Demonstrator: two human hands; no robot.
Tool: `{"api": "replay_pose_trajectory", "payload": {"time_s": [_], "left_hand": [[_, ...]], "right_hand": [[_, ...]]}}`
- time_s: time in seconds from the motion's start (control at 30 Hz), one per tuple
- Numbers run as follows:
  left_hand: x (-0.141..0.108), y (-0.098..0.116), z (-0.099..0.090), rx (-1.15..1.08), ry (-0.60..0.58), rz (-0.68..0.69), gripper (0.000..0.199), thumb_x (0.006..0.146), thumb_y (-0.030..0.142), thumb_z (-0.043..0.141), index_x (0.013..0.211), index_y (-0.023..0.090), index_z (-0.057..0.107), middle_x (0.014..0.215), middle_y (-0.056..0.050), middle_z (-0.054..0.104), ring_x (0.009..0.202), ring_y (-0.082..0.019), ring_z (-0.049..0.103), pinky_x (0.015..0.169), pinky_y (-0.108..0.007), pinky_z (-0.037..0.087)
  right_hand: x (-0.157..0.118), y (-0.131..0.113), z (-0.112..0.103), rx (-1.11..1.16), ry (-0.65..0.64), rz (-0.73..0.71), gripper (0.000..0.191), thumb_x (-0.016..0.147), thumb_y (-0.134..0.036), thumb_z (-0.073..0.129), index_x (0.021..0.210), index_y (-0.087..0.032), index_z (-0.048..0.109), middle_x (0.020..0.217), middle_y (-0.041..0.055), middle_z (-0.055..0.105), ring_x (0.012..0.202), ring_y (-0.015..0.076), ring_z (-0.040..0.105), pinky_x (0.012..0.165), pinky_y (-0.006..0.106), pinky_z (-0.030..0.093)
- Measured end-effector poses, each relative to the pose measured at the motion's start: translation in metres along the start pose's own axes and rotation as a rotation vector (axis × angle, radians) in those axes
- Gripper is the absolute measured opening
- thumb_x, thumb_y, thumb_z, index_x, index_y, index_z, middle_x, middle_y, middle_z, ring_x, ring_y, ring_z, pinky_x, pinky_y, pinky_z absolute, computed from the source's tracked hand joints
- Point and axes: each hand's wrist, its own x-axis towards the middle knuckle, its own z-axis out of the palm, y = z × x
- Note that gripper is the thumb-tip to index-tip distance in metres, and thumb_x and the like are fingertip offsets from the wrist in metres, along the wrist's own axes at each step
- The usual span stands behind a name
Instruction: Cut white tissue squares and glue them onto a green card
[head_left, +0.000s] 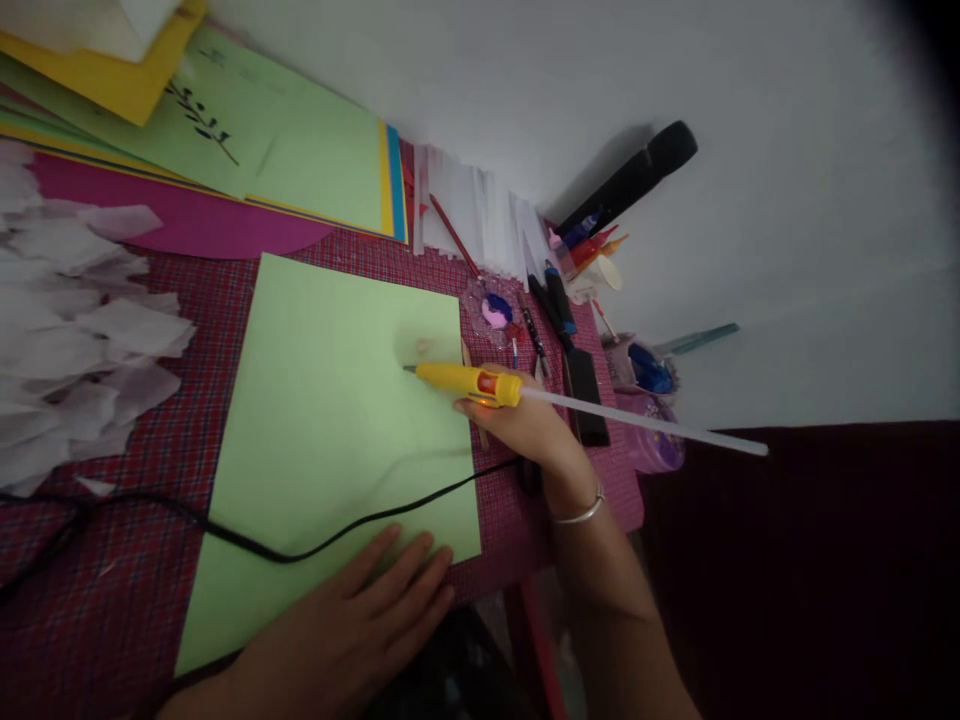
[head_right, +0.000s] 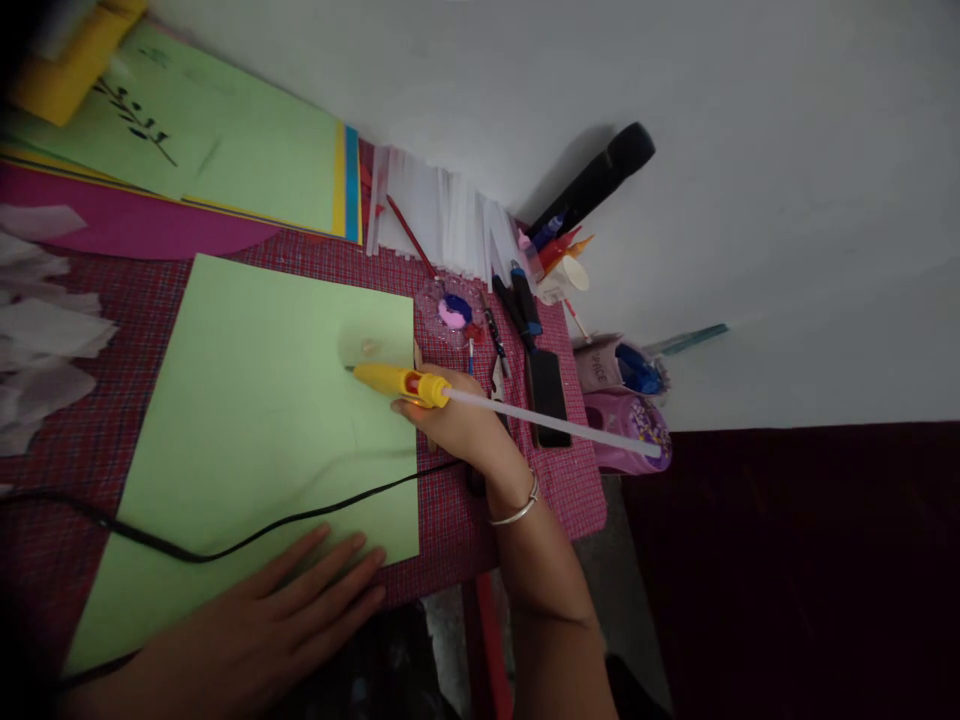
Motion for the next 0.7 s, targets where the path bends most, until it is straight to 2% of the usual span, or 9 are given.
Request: {"api": "replay_pose_trajectory", "payload": {"time_s": [0.1, 0.2, 0.3, 0.43, 0.57, 0.7], "left_hand": [[0.0, 0.0, -0.002, -0.001, -0.014, -0.009, 0.044, 0.094, 0.035, 0.048, 0.135, 0.025, 0.057, 0.143, -0.004, 0.053, 0.131, -0.025, 0.043, 0.109, -0.046, 0.026], [0.0, 0.0, -0.002, 0.005, -0.009, -0.006, 0.042, 0.095, 0.037, 0.047, 0.133, 0.026, 0.059, 0.142, -0.003, 0.055, 0.13, -0.025, 0.043, 0.108, -0.046, 0.026], [0.001, 0.0, 0.0, 0.018, 0.027, -0.009, 0.04, 0.096, 0.039, 0.046, 0.132, 0.027, 0.06, 0.139, -0.001, 0.058, 0.129, -0.023, 0.044, 0.105, -0.044, 0.027], [0.003, -0.001, 0.001, 0.049, 0.057, -0.027, 0.037, 0.098, 0.039, 0.046, 0.129, 0.029, 0.061, 0.137, 0.004, 0.06, 0.127, -0.02, 0.047, 0.099, -0.041, 0.031], [0.003, -0.003, 0.0, 0.047, 0.018, 0.005, 0.038, 0.099, 0.036, 0.044, 0.133, 0.025, 0.058, 0.138, 0.001, 0.06, 0.125, -0.02, 0.05, 0.102, -0.04, 0.03], [0.0, -0.003, -0.004, 0.04, -0.029, 0.035, 0.043, 0.095, 0.021, 0.048, 0.138, 0.021, 0.052, 0.141, -0.004, 0.058, 0.126, -0.021, 0.052, 0.104, -0.041, 0.03]], "right_hand": [[0.001, 0.0, -0.003, 0.226, 0.085, 0.036, 0.019, 0.073, -0.037, 0.069, 0.083, -0.022, 0.063, 0.077, 0.0012, 0.067, 0.067, 0.0161, 0.06, 0.06, 0.029, 0.05], [-0.002, 0.008, -0.006, 0.342, 0.167, 0.134, 0.024, 0.07, -0.042, 0.072, 0.079, -0.022, 0.062, 0.062, -0.002, 0.06, 0.053, 0.013, 0.052, 0.047, 0.026, 0.044], [-0.003, 0.015, -0.006, 0.567, 0.079, 0.2, 0.033, 0.067, -0.049, 0.075, 0.069, -0.022, 0.057, 0.049, -0.0072, 0.048, 0.039, 0.0083, 0.038, 0.037, 0.023, 0.032], [0.0, 0.017, -0.005, 0.876, -0.071, 0.149, 0.042, 0.064, -0.053, 0.078, 0.063, -0.021, 0.052, 0.054, -0.0072, 0.047, 0.039, 0.0051, 0.031, 0.036, 0.021, 0.027], [0.0, 0.014, -0.004, 0.914, -0.138, 0.123, 0.045, 0.066, -0.057, 0.076, 0.064, -0.021, 0.049, 0.058, -0.007, 0.044, 0.041, 0.0045, 0.027, 0.036, 0.019, 0.025], [-0.008, 0.007, -0.003, 0.908, -0.191, 0.083, 0.054, 0.064, -0.068, 0.071, 0.066, -0.023, 0.041, 0.059, -0.0076, 0.042, 0.041, 0.0041, 0.022, 0.035, 0.018, 0.024]]}}
